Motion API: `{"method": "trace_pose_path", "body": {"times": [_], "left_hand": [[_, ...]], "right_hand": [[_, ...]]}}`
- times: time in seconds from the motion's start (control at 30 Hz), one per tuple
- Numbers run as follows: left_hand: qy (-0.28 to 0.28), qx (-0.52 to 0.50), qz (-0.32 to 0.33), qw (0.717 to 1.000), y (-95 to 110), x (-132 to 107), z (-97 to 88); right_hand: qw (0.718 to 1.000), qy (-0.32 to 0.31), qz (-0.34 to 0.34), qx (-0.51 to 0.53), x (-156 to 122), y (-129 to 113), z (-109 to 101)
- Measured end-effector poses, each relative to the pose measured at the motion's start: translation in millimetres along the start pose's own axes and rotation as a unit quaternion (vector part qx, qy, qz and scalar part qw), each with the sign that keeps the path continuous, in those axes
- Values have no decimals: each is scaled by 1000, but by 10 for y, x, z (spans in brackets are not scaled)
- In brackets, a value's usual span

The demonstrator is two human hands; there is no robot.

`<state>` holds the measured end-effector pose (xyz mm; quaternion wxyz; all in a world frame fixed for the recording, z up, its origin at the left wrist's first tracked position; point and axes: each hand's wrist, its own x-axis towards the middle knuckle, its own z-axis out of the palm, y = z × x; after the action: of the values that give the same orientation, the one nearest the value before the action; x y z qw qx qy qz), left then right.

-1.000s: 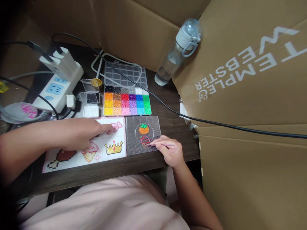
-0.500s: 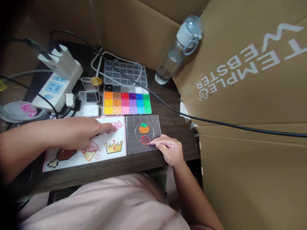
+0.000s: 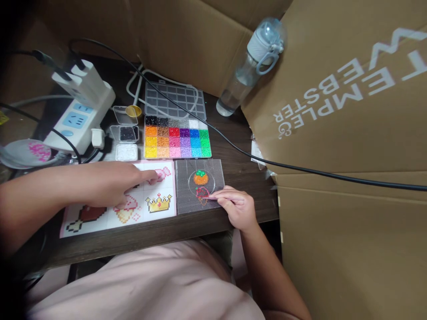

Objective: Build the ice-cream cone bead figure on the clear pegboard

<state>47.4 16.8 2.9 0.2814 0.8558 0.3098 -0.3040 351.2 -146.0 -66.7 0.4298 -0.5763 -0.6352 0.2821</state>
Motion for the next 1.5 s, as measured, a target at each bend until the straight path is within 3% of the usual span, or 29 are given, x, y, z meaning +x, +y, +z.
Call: {"method": "trace_pose_path", "body": {"times": [0.97, 1.13, 1.5], "left_hand": [[9, -9, 2, 1000, -51, 36, 51], [22, -11, 46, 999, -82, 22, 73], [26, 0, 54, 998, -84, -3, 63]], "right_hand": [[999, 9, -4, 34, -35, 72, -8], [999, 27, -15, 21, -88, 111, -33], [997, 56, -13, 51, -88, 133, 12]]}}
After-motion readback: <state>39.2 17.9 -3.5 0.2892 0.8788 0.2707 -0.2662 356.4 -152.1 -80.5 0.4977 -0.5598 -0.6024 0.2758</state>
